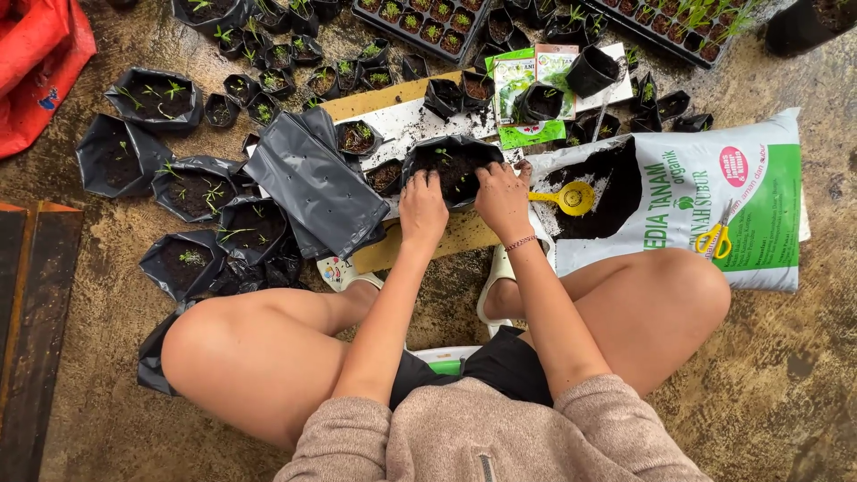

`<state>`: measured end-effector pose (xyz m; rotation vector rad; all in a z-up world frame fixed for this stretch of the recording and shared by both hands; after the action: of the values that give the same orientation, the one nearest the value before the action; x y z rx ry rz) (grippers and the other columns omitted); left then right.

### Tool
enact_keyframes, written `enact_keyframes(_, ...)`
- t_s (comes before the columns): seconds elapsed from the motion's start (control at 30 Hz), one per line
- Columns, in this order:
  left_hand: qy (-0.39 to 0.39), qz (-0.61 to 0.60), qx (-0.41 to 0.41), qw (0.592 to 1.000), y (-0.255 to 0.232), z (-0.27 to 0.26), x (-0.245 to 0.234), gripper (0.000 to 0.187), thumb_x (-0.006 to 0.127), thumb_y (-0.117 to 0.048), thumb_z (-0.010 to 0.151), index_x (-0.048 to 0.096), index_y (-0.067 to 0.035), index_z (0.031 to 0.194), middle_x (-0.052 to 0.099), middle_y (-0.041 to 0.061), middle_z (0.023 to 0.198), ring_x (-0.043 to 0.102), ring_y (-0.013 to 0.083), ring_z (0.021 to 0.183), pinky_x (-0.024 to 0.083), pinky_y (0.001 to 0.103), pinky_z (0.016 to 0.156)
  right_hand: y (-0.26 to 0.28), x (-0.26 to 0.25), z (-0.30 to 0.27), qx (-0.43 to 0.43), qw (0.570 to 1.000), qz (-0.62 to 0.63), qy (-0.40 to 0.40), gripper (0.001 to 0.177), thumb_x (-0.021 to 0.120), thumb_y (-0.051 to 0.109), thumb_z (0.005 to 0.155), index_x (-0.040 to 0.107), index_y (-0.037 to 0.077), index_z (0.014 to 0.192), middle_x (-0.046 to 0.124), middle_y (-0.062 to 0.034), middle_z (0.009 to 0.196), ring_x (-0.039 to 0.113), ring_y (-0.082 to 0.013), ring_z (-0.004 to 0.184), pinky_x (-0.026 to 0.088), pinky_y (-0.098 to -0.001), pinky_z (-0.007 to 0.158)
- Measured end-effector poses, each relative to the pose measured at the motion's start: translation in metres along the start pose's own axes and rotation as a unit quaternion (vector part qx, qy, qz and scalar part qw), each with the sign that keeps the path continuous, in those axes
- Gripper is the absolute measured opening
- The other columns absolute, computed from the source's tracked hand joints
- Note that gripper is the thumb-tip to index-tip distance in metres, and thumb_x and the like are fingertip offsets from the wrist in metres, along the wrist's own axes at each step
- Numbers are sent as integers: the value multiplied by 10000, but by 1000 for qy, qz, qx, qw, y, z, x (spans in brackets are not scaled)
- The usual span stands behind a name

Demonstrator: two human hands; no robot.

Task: Preparing planting bags by filling them with soil using a hand scoop and manually shaping the polybags.

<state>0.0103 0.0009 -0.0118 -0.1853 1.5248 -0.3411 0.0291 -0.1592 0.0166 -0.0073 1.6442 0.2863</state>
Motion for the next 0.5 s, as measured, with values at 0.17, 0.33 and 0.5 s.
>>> enact_keyframes(0.17, 54, -21, -38, 998, 3, 1, 17, 285, 653, 26, 865, 675, 27, 1149, 653, 220, 1104, 689, 323, 1007, 617, 393, 745, 8, 0, -10, -10, 999, -24, 24, 232, 600, 109, 914, 797, 129, 1035, 715, -88, 911, 640, -274, 1039, 488, -587, 987)
enact_keyframes(0.33, 40, -92, -26, 995, 0, -3, 16, 279, 611, 87, 881, 681, 45, 1147, 659, 234, 1104, 696, 328, 1013, 635, 376, 713, 15, -3, -8, 11, 998, 21, 61, 327, 526, 131, 944, 791, 198, 1124, 748, -63, 968, 654, -273, 1080, 470, -614, 1014)
enact_keyframes(0.5, 89, -75, 22, 993, -12, -12, 5, 257, 606, 72, 908, 717, 42, 1139, 657, 241, 1163, 672, 344, 1092, 632, 381, 790, 17, 10, -15, 2, 992, 32, 119, 496, 411, 23, 938, 754, 206, 1245, 740, -85, 1054, 644, -300, 1130, 347, -752, 1075)
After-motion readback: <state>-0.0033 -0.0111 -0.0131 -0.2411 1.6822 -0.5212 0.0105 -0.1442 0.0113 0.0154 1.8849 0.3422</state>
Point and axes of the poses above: each hand's wrist, its own z-axis towards the middle knuckle, its own x-axis out of the palm, y = z × x, the point moved 2 cm from there along z, towards the middle knuckle
